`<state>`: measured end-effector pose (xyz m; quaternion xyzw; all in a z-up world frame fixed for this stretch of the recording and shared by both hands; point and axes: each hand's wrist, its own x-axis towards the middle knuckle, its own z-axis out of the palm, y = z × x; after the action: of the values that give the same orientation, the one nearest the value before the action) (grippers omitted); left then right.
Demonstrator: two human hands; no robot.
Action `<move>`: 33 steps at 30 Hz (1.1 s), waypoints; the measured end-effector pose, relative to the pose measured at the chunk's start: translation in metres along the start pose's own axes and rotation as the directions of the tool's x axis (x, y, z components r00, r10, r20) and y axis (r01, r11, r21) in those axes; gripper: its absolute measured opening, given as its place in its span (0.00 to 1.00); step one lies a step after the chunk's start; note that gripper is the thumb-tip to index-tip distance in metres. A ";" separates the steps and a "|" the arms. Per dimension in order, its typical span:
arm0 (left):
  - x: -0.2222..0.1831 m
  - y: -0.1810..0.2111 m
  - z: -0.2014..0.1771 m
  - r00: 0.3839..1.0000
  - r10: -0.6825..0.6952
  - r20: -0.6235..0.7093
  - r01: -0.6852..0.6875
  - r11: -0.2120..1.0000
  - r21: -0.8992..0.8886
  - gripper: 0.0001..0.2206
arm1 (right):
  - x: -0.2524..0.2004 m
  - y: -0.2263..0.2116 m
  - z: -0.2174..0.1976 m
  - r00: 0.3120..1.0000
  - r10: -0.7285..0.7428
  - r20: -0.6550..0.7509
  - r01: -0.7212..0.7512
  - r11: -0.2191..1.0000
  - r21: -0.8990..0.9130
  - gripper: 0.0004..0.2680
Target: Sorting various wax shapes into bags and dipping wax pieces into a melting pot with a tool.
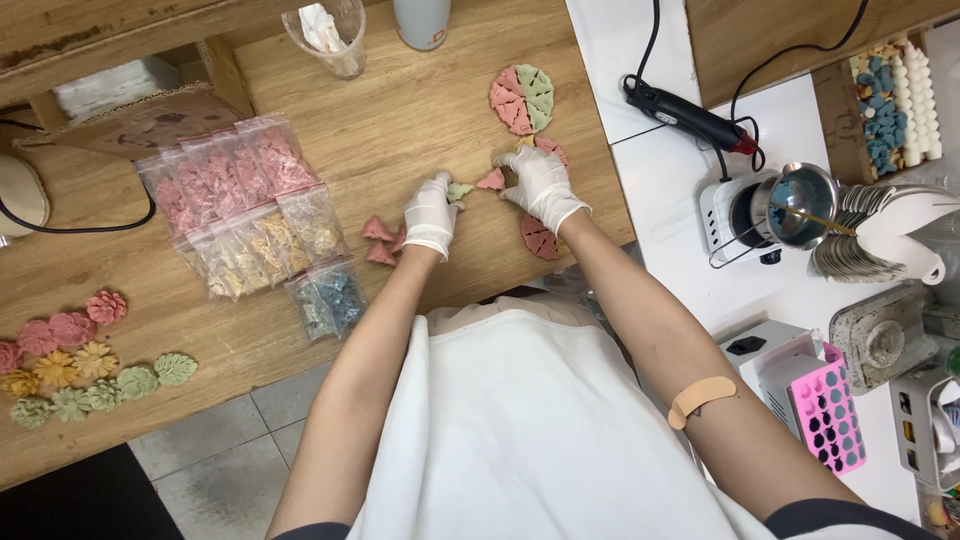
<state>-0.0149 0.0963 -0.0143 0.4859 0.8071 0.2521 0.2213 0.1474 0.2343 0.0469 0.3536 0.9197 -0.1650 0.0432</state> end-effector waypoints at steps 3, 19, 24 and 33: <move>0.002 -0.001 0.002 1.000 -0.022 0.022 0.022 1.000 0.001 0.21 | 0.001 -0.001 -0.001 1.000 0.015 0.019 -0.015 1.000 -0.011 0.20; -0.114 -0.022 -0.112 0.877 -0.469 -0.104 0.479 0.869 0.124 0.28 | -0.042 -0.057 0.014 0.968 -0.075 -0.242 0.135 0.960 0.245 0.13; -0.166 -0.064 -0.082 0.838 -0.500 -0.219 0.466 0.864 -0.191 0.18 | -0.034 -0.139 0.013 0.964 -0.237 0.122 0.184 0.922 0.341 0.28; -0.155 -0.046 -0.041 0.864 -0.358 -0.353 0.252 0.916 -0.312 0.14 | -0.034 -0.116 0.069 0.970 -0.241 0.023 0.221 0.920 0.323 0.17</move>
<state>-0.0038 -0.0686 0.0066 0.2556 0.8629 0.4100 0.1481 0.0928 0.1092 0.0204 0.2398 0.9144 -0.3260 -0.0055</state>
